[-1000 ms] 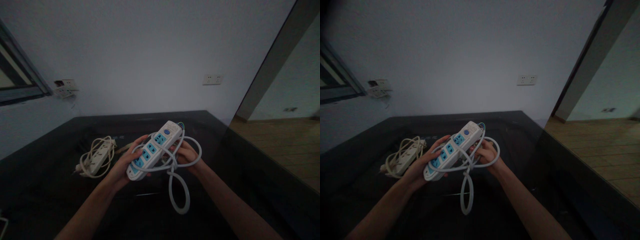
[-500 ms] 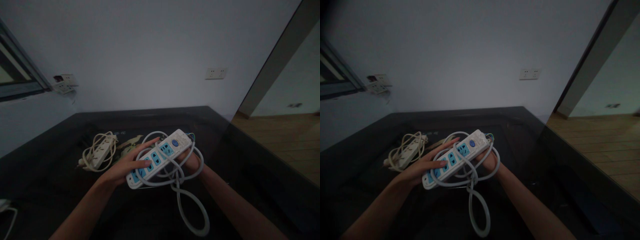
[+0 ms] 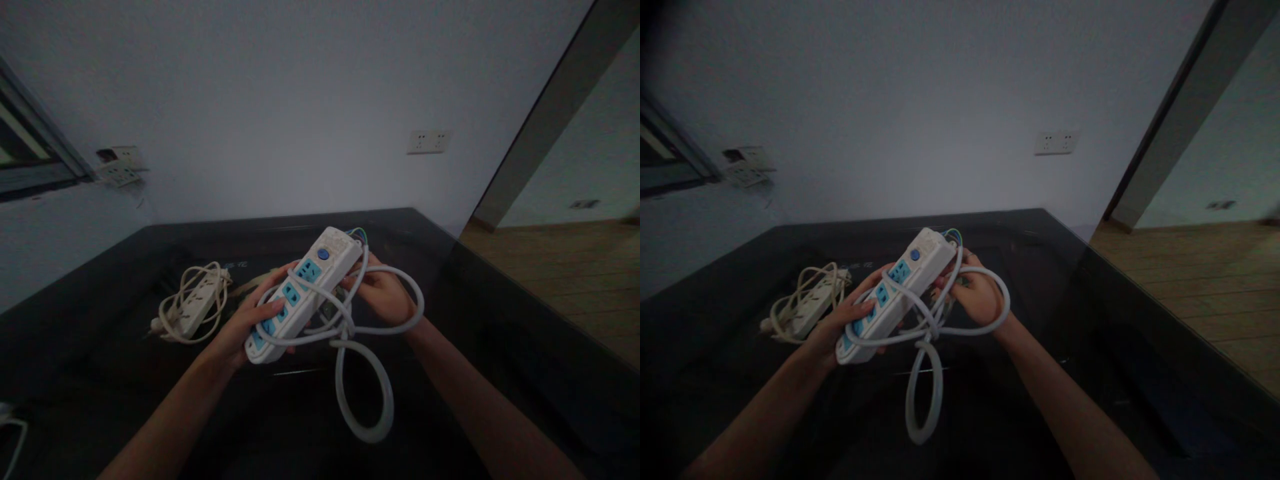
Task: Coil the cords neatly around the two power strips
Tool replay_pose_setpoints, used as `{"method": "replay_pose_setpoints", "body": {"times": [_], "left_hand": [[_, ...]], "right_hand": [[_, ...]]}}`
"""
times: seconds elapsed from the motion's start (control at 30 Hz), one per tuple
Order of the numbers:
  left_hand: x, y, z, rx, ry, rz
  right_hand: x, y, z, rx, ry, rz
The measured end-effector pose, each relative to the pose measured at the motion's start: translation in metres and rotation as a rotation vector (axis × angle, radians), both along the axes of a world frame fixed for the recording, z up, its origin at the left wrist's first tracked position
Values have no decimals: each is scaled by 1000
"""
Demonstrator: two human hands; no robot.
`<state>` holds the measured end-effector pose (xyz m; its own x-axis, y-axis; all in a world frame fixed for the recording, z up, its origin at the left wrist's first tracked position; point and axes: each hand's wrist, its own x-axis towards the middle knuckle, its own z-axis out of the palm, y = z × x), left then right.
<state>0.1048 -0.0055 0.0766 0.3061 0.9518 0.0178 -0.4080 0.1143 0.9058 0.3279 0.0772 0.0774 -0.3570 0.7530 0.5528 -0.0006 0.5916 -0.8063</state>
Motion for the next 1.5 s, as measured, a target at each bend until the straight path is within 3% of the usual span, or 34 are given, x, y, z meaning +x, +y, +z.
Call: {"method": "replay_pose_setpoints", "body": {"times": [0.1, 0.2, 0.33, 0.5, 0.7, 1.07, 1.23, 1.37, 1.5], "left_hand": [[-4, 1, 1, 5, -36, 28], [-6, 3, 0, -8, -64, 44], [-8, 5, -5, -18, -103, 24], [-11, 7, -10, 64, -181, -9], [-13, 5, -11, 82, -157, -67], [-7, 5, -26, 46, -258, 8], [-10, -1, -27, 79, -237, -98], [-15, -2, -28, 88, -217, -23], [-19, 0, -31, 144, -227, -43]], "right_hand": [[6, -1, 10, 22, 38, 40], [8, -2, 14, -105, 84, 106], [3, -2, 11, -315, 302, 207], [1, -5, 14, -405, 515, 203], [-11, -12, 10, -546, 638, 298], [-22, -28, 0, -555, 890, 191], [-25, -24, 1, -501, 817, 165], [-21, -22, 4, -429, 612, 211], [-14, -20, 4, -414, 510, 261]]}}
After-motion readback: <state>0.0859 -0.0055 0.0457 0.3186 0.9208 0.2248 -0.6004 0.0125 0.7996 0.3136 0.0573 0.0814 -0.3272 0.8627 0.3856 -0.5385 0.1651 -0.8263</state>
